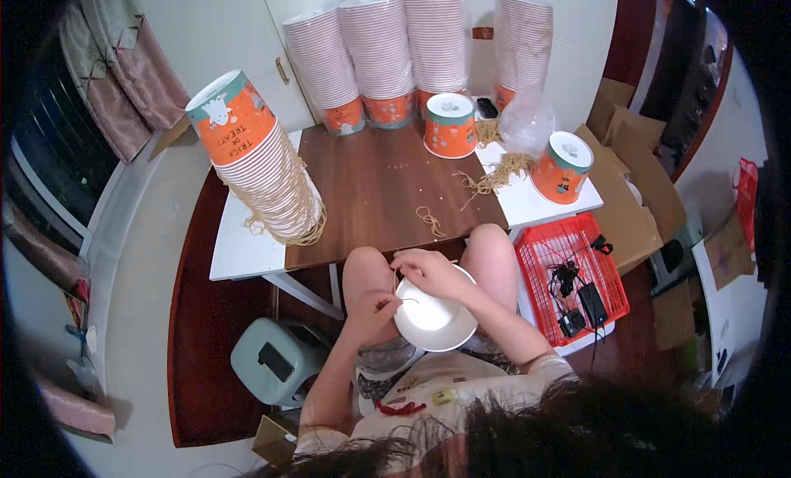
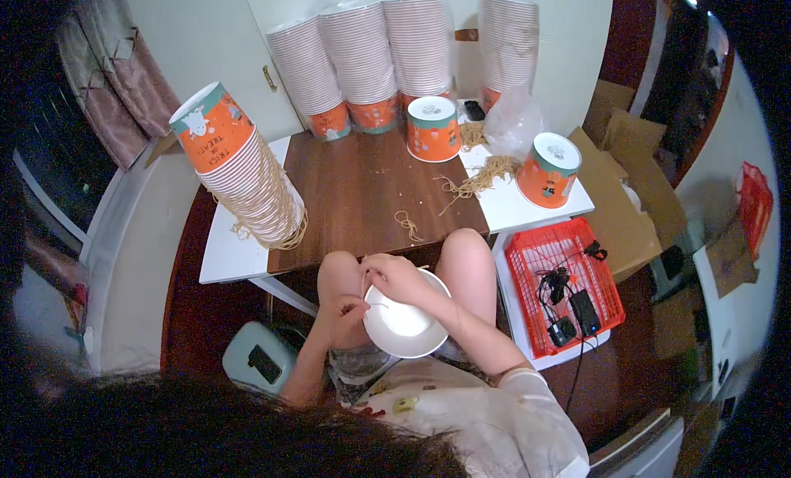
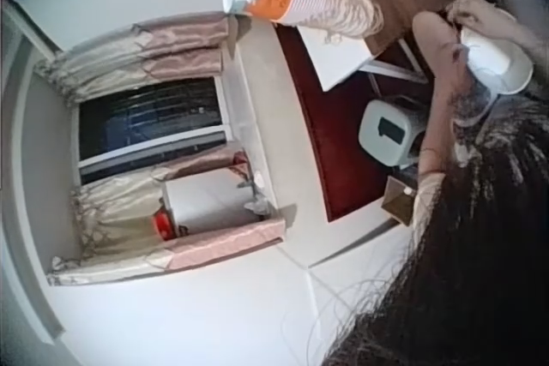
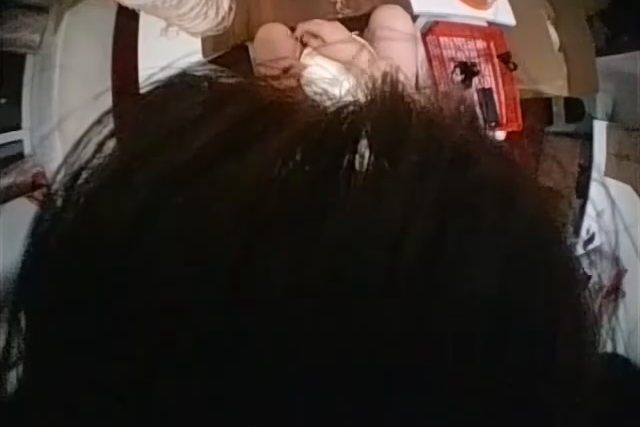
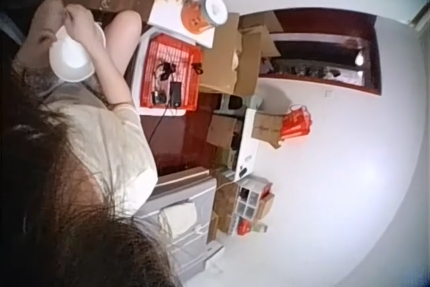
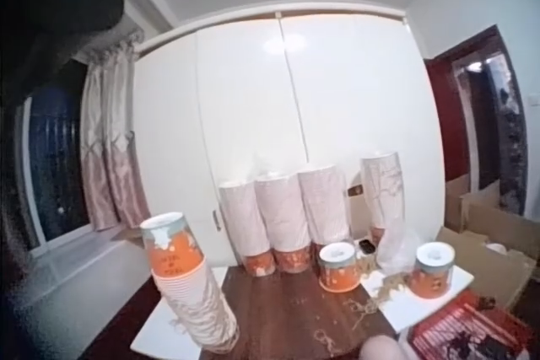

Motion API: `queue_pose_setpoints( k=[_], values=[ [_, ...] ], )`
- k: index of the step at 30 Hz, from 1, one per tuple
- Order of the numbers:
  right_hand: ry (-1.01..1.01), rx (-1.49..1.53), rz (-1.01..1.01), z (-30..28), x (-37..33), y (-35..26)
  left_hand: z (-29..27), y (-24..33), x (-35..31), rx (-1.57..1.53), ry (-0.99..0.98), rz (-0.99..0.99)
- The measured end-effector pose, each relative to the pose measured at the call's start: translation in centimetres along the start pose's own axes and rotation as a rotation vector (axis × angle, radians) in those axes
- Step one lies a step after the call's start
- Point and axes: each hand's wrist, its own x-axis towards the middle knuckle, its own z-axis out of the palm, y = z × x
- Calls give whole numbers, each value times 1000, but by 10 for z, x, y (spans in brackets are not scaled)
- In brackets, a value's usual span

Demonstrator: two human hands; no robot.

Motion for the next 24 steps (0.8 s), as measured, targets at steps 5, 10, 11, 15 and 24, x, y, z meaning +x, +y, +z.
queue_pose_setpoints(
  k=[5, 10, 11, 15, 24],
  values=[
    [61, -357, -76, 10, -36, -20, -5, -15, -3, -288, 26, -117],
    [95, -332, -101, 23, -48, -5, -8, -8, 2, -317, -116, -66],
    [92, -329, -104, 22, -48, -7, -6, -12, 1, -373, -92, -100],
    [193, -368, -48, 19, -52, -7, -10, -23, -2, -460, -157, -122],
    [-87, -360, -159, 51, -81, -47, -15, -13, -7, -349, -133, -151]
  ],
)
